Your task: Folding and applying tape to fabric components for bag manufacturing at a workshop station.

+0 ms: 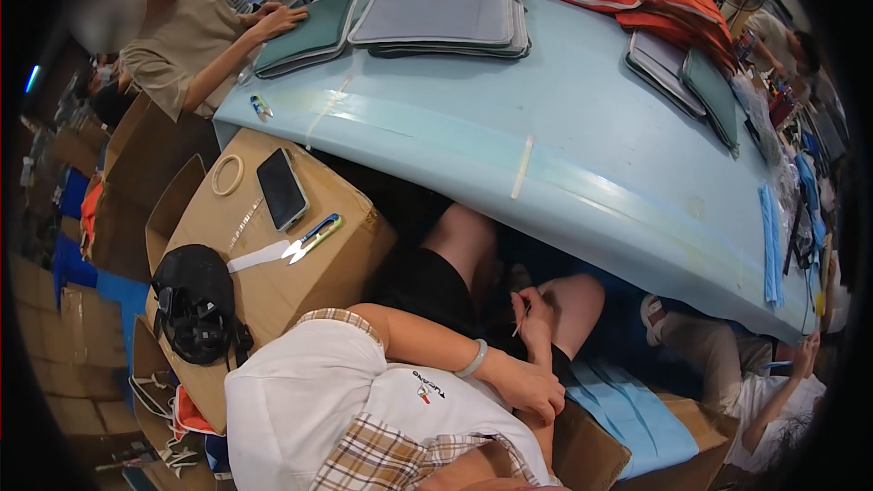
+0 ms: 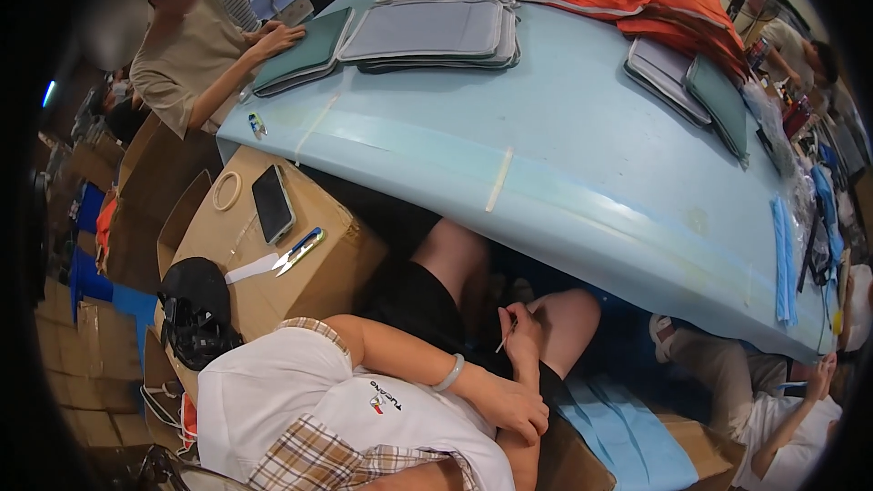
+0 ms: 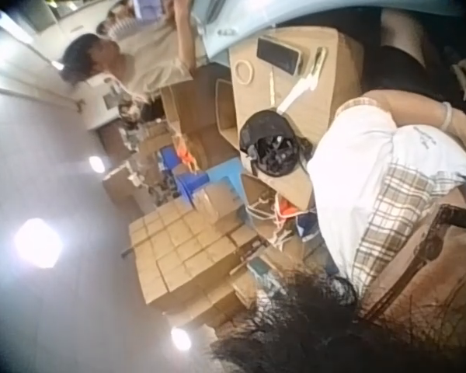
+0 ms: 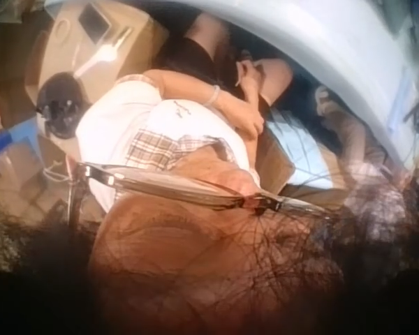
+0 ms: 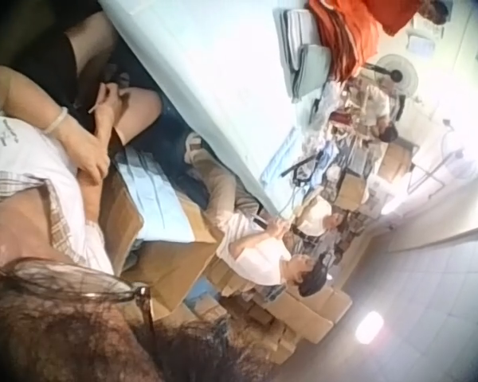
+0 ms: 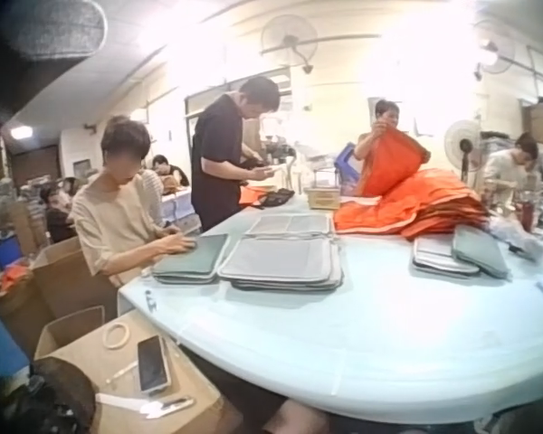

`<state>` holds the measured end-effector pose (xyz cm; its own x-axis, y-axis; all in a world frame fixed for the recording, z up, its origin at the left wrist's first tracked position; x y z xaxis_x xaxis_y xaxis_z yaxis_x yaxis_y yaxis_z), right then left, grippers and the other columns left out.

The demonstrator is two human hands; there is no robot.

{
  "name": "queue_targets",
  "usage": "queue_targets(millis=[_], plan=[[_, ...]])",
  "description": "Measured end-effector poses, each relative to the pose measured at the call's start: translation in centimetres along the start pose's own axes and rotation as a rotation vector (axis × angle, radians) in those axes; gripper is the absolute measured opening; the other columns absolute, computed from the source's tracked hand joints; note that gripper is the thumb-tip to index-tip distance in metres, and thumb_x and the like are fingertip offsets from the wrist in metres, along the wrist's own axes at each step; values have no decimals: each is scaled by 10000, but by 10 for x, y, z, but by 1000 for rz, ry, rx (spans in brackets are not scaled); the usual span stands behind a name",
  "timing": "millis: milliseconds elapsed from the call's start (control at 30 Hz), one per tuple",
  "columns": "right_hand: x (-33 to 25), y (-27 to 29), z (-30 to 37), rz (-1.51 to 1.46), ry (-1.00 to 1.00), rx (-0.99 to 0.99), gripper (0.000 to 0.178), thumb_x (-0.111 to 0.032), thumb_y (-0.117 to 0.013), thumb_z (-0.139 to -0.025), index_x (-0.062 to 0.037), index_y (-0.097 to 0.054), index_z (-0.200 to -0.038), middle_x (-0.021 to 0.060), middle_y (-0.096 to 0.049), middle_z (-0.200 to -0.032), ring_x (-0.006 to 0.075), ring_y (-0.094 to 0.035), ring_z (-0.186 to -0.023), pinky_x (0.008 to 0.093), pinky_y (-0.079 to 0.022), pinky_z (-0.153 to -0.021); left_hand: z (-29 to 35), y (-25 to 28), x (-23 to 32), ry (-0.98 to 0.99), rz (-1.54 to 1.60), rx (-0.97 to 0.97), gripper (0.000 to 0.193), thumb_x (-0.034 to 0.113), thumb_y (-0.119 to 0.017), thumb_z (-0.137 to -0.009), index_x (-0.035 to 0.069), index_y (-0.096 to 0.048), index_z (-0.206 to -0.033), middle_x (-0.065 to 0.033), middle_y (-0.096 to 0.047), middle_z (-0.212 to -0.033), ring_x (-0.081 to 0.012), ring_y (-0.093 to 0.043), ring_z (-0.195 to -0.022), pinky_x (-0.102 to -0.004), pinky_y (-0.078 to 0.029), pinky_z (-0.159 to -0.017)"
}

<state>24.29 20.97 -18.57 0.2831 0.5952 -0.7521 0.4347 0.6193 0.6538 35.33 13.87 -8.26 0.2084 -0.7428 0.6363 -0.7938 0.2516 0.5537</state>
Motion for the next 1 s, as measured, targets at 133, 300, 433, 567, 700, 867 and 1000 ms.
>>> queue_targets(millis=[133, 300, 433, 567, 700, 867, 1000], plan=[[-3, 2, 1, 27, 39, 11, 142, -183, -650, -858, -57, -588, -839, 146, -630, -681, 310, -616, -597, 363, -474, -537, 5, -16, -16, 27, -50, -20, 326, 210, -611, -820, 73, -596, -1116, -81, -597, -1068, -272, -542, -1023, -397, -392, -875], [-6, 2, 1, 4, 68, 20, 146, -184, -647, -862, -55, -584, -838, 142, -627, -674, 309, -616, -591, 367, -474, -533, 16, -10, -22, 26, -106, -13, 537, 362, -657, -798, 51, -548, -1222, -107, -577, -1164, -283, -518, -1100, -406, -363, -913], [-6, 3, 2, 19, 53, 13, 146, -187, -648, -861, -58, -584, -837, 145, -623, -670, 313, -613, -584, 372, -469, -526, 15, -12, -22, 14, -99, -53, 659, 436, -692, -743, 43, -522, -1244, -120, -569, -1178, -293, -517, -1093, -412, -348, -927], [-8, 4, 0, 47, 71, 16, 146, -189, -651, -857, -60, -585, -838, 153, -620, -675, 331, -606, -589, 375, -467, -525, 16, -15, -28, 18, -118, -13, 709, 465, -709, -702, 51, -519, -1246, -108, -573, -1168, -284, -518, -1085, -407, -340, -934], [-8, 4, -2, 40, 14, -16, 149, -195, -652, -855, -61, -589, -834, 158, -622, -687, 343, -607, -606, 389, -468, -535, 16, -13, -30, 39, -102, -44, 700, 460, -710, -697, 58, -526, -1239, -101, -576, -1155, -276, -521, -1077, -402, -341, -930], [-15, 0, -4, 55, 69, -4, 169, -227, -651, -854, -77, -576, -825, 157, -617, -705, 353, -611, -637, 416, -467, -544, 20, -11, -32, 51, -92, -15, 685, 481, -718, -681, 83, -550, -1213, -91, -589, -1125, -273, -534, -1064, -402, -353, -912], [0, -1, 3, 70, -28, -31, 175, -254, -620, -880, -91, -578, -834, 163, -615, -687, 366, -604, -624, 409, -470, -561, 20, -22, -39, 44, -148, 5, 687, 504, -721, -674, 92, -560, -1200, -84, -601, -1101, -277, -547, -1041, -409, -360, -900]])
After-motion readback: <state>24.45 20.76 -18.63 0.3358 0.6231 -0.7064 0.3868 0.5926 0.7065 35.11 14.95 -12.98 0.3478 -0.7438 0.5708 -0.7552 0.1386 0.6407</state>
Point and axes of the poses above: each hand's wrist, its own z-axis away from the middle knuckle, its own y-axis out of the back of the hand, x = y × z, the point moved 8 cm from there along -z, towards the middle knuckle
